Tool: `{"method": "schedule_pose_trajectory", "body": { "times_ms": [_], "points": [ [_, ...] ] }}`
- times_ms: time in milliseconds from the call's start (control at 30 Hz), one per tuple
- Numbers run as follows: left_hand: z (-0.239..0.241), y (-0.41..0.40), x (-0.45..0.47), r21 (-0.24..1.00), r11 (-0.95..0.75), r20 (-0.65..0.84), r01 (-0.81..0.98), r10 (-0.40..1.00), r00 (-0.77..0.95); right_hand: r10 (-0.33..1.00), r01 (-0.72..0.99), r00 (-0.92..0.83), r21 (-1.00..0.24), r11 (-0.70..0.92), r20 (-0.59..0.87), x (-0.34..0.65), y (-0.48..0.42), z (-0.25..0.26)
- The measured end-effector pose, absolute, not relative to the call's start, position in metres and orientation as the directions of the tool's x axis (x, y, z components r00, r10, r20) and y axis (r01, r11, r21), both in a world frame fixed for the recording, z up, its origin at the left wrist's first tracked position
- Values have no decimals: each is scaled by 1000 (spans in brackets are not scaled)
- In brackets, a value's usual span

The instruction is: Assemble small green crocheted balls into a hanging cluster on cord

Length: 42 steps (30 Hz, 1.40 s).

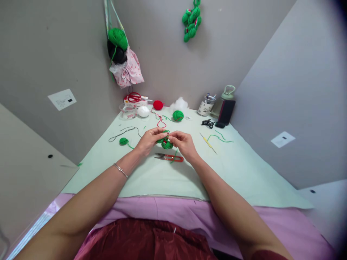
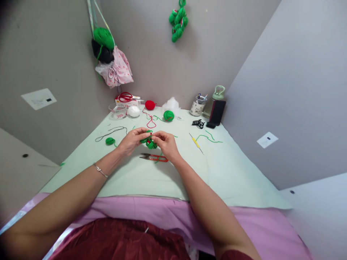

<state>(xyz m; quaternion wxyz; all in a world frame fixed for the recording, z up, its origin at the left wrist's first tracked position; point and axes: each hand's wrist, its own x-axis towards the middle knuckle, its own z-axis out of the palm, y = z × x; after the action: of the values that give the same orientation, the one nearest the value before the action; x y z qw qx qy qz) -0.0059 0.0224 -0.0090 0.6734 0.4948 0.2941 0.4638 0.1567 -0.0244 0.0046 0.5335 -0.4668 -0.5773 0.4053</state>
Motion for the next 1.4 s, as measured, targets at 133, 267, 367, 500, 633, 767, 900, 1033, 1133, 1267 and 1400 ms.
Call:
{"method": "schedule_pose_trajectory", "body": {
  "times_ms": [133,267,367,500,633,767,900,1033,1133,1267,1400],
  "points": [
    [-11,21,-4,961,-17,131,-276,907,401,972,94,20,-968,233,236,157,-24,3],
    [-13,19,-4,964,-42,149,-264,904,400,981,51,8,-980,193,193,159,-20,-1],
    [-12,18,-4,963,-19,120,-269,923,366,990,8,-35,-991,134,133,159,-19,0],
    [-13,18,-2,959,4,96,-283,935,340,989,-55,-71,-991,126,130,157,-23,3],
    [-15,17,-1,969,18,97,-248,892,442,988,-62,-30,-987,149,151,157,-23,3],
    [-13,16,-3,960,123,15,-253,876,483,991,9,-56,-992,122,121,163,-20,3],
    [-13,16,-6,973,125,-7,-192,853,522,985,126,3,-978,169,171,170,-18,5],
    [-14,14,-5,986,123,-33,-109,798,602,988,116,-79,-983,142,133,172,-20,5],
    [-13,13,-4,988,115,-26,-106,792,610,990,48,-122,-996,79,73,170,-21,5],
    [-14,12,-2,990,94,-8,-107,790,613,997,20,-8,-997,76,75,169,-16,2],
    [-14,11,-1,983,154,-60,-103,792,607,993,-103,116,-994,47,35,173,-10,-4]
  ]
}}
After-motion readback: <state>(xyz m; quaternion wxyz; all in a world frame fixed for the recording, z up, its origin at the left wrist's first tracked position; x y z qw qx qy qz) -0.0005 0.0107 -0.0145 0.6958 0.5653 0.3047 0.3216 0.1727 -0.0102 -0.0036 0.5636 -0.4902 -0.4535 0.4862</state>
